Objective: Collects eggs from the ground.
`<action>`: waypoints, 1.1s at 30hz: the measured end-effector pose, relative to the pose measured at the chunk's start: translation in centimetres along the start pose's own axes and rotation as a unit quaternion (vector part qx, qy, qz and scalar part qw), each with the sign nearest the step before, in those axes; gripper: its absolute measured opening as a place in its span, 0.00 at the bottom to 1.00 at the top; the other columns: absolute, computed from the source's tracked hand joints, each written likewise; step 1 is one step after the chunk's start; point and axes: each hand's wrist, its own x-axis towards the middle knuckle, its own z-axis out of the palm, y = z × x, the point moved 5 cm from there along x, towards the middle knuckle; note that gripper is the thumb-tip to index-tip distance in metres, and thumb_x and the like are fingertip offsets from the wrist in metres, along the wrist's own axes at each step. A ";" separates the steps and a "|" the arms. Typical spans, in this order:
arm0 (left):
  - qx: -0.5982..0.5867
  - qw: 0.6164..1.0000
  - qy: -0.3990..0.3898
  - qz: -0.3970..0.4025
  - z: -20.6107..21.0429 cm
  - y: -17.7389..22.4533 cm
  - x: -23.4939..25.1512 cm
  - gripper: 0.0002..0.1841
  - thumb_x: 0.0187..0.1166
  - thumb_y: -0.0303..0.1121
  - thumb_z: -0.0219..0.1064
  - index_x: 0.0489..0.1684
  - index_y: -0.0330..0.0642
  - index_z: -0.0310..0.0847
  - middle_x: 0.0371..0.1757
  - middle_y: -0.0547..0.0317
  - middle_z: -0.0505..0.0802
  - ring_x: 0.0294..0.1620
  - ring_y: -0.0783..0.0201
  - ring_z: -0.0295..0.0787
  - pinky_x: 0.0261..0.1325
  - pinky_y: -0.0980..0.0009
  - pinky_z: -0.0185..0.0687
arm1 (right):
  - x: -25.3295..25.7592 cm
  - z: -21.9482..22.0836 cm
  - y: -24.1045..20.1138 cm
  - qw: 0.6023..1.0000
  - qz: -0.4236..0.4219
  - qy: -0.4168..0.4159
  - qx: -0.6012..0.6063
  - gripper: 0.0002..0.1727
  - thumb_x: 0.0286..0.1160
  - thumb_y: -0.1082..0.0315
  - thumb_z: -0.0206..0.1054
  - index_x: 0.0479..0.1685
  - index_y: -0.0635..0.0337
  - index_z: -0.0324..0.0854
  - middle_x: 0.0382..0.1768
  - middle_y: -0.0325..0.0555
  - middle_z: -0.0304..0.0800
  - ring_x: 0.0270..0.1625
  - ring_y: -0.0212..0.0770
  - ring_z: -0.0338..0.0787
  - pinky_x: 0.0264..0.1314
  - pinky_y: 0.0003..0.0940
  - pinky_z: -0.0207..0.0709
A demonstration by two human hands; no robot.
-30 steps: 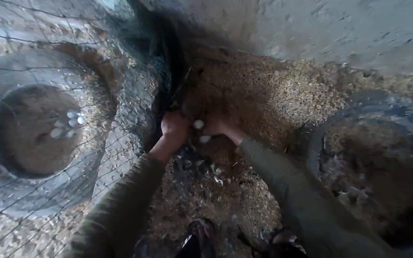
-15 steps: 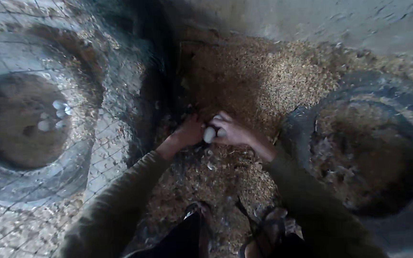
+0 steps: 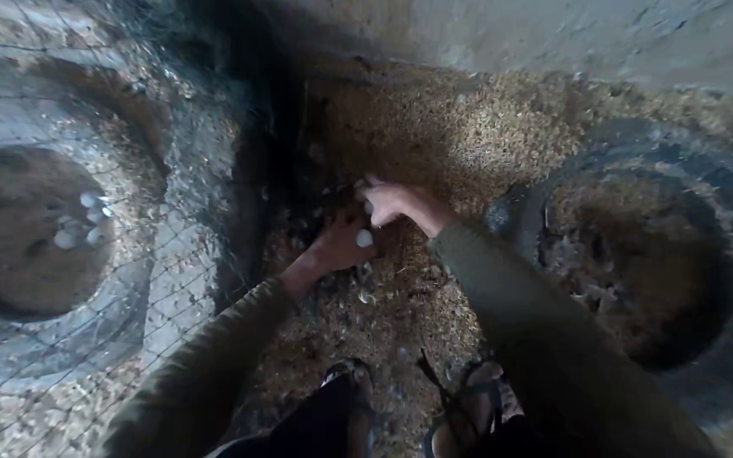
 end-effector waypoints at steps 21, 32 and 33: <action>0.000 0.999 -0.002 0.046 -0.6 -0.1 0.6 0.31 0.71 0.59 0.74 0.70 0.51 0.82 0.65 0.46 0.89 0.68 0.42 0.85 0.66 0.33 0.77 | 3.5 -0.3 0.1 0.983 0.083 -0.096 -0.133 0.23 0.61 0.58 0.80 0.57 0.53 0.90 0.53 0.58 0.91 0.58 0.62 0.89 0.55 0.71 0.77; -0.615 0.763 -0.046 0.196 -7.2 -2.5 0.2 0.27 0.78 0.60 0.47 0.48 0.51 0.84 0.31 0.59 0.94 0.24 0.64 0.90 0.21 0.71 0.85 | 2.9 1.4 0.6 0.981 0.124 -0.107 -0.101 0.37 0.48 0.54 0.88 0.61 0.64 0.86 0.60 0.67 0.87 0.63 0.69 0.85 0.60 0.75 0.74; -0.642 0.732 -0.055 0.223 -7.4 -2.9 0.5 0.29 0.79 0.62 0.45 0.49 0.51 0.85 0.32 0.58 0.94 0.24 0.62 0.91 0.21 0.69 0.86 | 2.9 1.4 0.5 0.980 0.117 -0.116 -0.110 0.35 0.50 0.54 0.88 0.60 0.64 0.86 0.60 0.67 0.87 0.63 0.68 0.85 0.61 0.75 0.74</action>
